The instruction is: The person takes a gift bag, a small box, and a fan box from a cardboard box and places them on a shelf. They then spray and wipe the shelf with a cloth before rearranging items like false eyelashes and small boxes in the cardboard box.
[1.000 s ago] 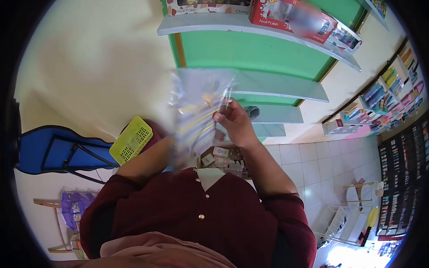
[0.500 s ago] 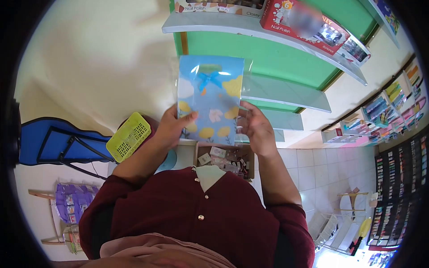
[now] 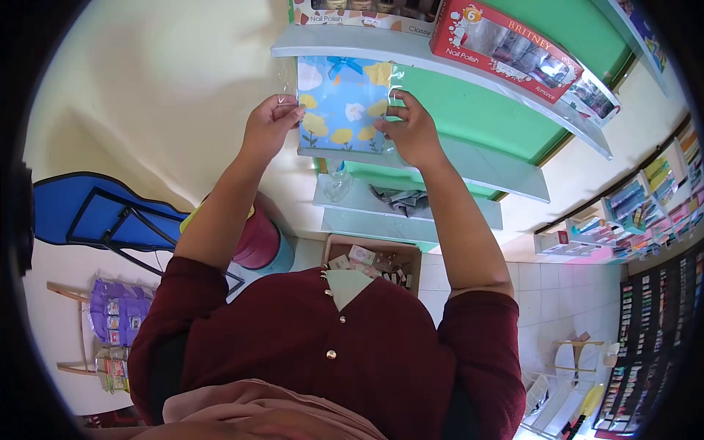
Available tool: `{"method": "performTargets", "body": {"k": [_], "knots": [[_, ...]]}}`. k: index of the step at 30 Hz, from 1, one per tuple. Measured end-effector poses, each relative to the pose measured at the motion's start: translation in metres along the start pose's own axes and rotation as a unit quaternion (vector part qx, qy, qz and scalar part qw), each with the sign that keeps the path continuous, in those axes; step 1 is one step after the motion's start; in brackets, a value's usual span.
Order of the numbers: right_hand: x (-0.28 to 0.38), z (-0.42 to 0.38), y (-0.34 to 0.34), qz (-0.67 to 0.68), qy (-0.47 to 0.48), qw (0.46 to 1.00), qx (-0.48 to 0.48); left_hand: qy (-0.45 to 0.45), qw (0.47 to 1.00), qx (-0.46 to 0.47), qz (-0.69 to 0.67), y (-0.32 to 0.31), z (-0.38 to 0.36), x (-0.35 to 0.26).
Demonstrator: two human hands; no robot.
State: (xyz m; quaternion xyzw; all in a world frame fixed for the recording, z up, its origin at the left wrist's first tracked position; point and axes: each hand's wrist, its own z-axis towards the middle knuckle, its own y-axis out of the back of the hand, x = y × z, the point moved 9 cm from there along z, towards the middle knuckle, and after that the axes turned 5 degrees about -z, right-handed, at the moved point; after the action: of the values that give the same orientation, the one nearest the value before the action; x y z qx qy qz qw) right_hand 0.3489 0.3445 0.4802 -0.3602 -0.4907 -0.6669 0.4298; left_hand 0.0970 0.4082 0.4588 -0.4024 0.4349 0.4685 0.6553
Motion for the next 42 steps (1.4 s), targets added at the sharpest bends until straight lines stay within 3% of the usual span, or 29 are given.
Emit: {"method": "performTargets", "body": {"k": [8,12,15,17,18,22,24,34,37,42], "knots": [[-0.028,0.026,-0.01,0.004,0.02,0.999,-0.029,-0.043,0.998,-0.019,0.03,0.005,0.022,0.022],[-0.04,0.026,-0.014,0.015,-0.005,0.999,-0.03,-0.012,1.0,-0.016,-0.006,0.002,0.023,0.034],[-0.042,0.027,-0.014,0.007,-0.003,1.0,-0.031,-0.053,0.996,-0.036,0.059,-0.01,0.013,0.023],[-0.039,0.024,-0.016,0.014,-0.008,0.999,-0.033,-0.1,0.964,-0.079,0.232,-0.019,0.004,0.006],[-0.039,0.024,-0.015,0.02,-0.011,0.999,-0.039,-0.109,0.96,-0.083,0.243,-0.022,0.001,0.003],[-0.054,0.023,-0.013,0.011,-0.025,0.999,-0.034,-0.084,0.966,-0.098,0.223,-0.014,0.001,0.017],[-0.074,0.026,-0.017,0.068,-0.006,0.998,-0.001,-0.06,0.997,-0.034,0.024,-0.002,0.007,0.04],[-0.075,0.023,-0.008,0.044,-0.03,0.999,0.012,0.023,1.0,-0.006,-0.002,0.027,0.001,0.056],[-0.077,0.023,-0.007,0.07,-0.027,0.997,0.03,0.022,1.0,-0.002,-0.009,0.03,-0.001,0.059],[-0.076,0.028,-0.006,-0.006,0.007,1.0,0.024,0.011,1.0,-0.004,0.016,0.029,-0.002,0.059]]}}
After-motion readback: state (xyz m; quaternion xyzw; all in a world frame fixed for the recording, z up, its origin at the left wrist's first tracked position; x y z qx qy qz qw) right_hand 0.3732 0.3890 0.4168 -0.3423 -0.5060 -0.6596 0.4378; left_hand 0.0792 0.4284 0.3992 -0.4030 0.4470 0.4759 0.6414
